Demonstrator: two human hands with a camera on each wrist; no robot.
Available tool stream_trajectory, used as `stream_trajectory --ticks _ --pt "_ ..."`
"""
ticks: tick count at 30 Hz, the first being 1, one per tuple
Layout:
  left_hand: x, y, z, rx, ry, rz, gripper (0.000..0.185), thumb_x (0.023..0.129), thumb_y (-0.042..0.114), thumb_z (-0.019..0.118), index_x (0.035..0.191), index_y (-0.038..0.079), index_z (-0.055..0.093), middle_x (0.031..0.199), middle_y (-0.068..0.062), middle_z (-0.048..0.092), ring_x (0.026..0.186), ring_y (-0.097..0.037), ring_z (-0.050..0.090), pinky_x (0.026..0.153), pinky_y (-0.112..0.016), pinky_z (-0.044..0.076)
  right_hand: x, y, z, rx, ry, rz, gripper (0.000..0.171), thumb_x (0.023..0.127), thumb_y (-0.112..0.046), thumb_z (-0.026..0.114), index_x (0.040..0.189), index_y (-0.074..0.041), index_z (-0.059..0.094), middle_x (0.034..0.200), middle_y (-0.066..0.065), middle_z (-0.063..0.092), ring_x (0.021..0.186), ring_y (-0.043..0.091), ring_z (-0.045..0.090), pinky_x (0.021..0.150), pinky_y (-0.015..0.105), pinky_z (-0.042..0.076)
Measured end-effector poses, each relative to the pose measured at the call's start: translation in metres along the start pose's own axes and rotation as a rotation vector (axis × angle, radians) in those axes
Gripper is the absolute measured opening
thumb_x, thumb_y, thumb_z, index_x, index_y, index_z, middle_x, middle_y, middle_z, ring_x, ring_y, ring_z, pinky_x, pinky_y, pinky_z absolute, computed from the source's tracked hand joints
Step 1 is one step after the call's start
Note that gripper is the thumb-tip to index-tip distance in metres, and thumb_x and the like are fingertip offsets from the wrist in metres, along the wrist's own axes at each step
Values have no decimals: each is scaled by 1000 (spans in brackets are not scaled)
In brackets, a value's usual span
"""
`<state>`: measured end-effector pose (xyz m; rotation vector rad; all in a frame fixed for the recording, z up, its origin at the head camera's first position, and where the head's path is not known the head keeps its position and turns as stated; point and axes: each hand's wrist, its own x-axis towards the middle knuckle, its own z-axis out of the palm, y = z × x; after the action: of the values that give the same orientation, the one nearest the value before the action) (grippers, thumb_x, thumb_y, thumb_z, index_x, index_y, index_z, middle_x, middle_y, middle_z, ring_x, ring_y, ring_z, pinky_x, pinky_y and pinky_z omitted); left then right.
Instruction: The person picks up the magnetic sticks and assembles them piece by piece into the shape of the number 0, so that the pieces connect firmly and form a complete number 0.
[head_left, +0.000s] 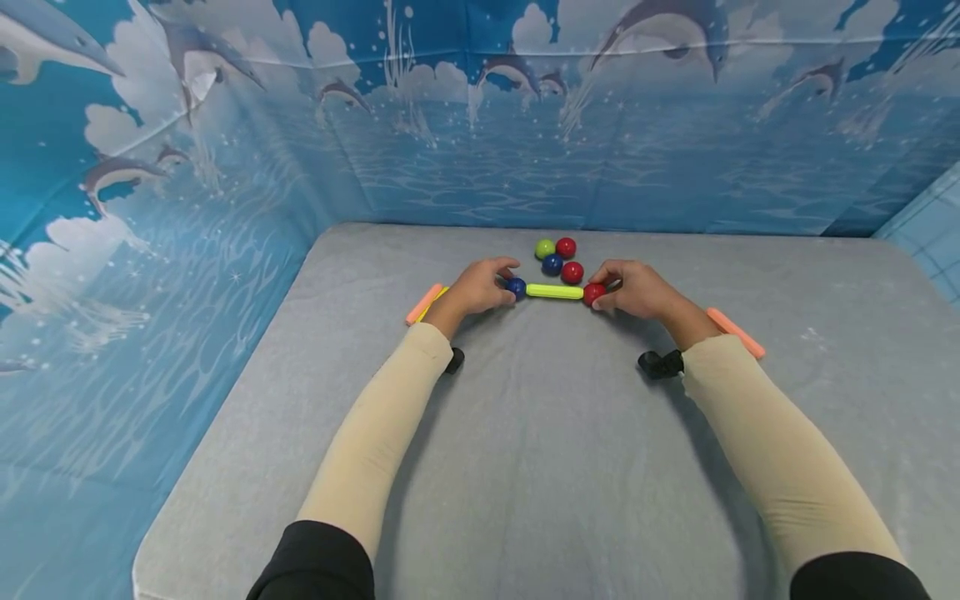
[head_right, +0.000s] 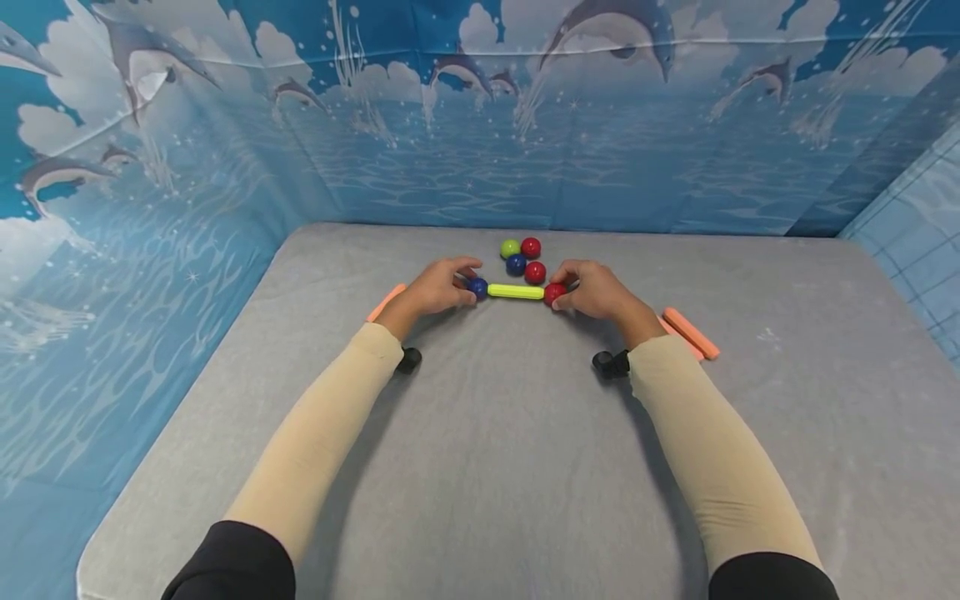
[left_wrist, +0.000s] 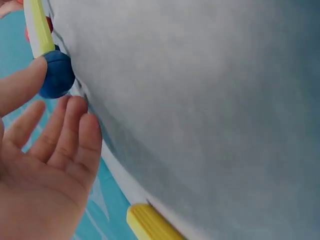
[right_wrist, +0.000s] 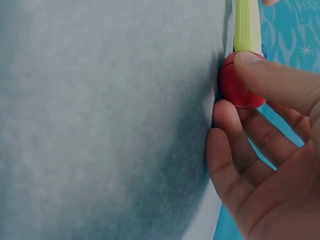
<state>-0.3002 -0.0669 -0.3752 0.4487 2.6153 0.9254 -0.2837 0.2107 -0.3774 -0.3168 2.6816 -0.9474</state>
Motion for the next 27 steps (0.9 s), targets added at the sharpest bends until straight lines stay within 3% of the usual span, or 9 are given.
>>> stream_trajectory --ticks 4,10,18,23,27 --pt "-13 -2 -10 16 22 -22 55 99 19 61 151 18 42 145 -7 53 130 -26 54 99 -41 51 1 0 1 -1 -1 -3 28 91 -10 70 117 -4 62 127 23 60 114 34 56 78 34 50" --pt "-39 -15 -36 121 60 37 43 101 18 55 144 13 52 145 -8 54 126 -27 55 103 -43 48 0 0 1 -14 -5 -9 28 91 -11 70 117 -4 61 128 23 59 115 36 55 80 37 51" --pt "-73 -53 -67 162 132 -69 33 101 16 53 131 9 64 135 -12 61 116 -29 58 96 -45 50 0 -1 0 6 -9 7 28 91 -12 71 117 -5 60 129 23 58 116 35 54 81 37 50" --pt "-79 -68 -71 185 143 -131 32 100 18 53 127 8 65 133 -13 61 114 -31 57 95 -45 50 -1 -1 -2 13 -22 13 29 92 -13 71 118 -5 60 129 23 58 116 35 53 81 38 50" --pt "-77 -77 -69 157 137 -141 32 101 19 52 127 7 65 135 -15 59 120 -32 56 99 -47 49 0 -2 -1 24 -29 21 29 92 -14 70 118 -6 60 130 23 58 115 34 53 81 37 49"
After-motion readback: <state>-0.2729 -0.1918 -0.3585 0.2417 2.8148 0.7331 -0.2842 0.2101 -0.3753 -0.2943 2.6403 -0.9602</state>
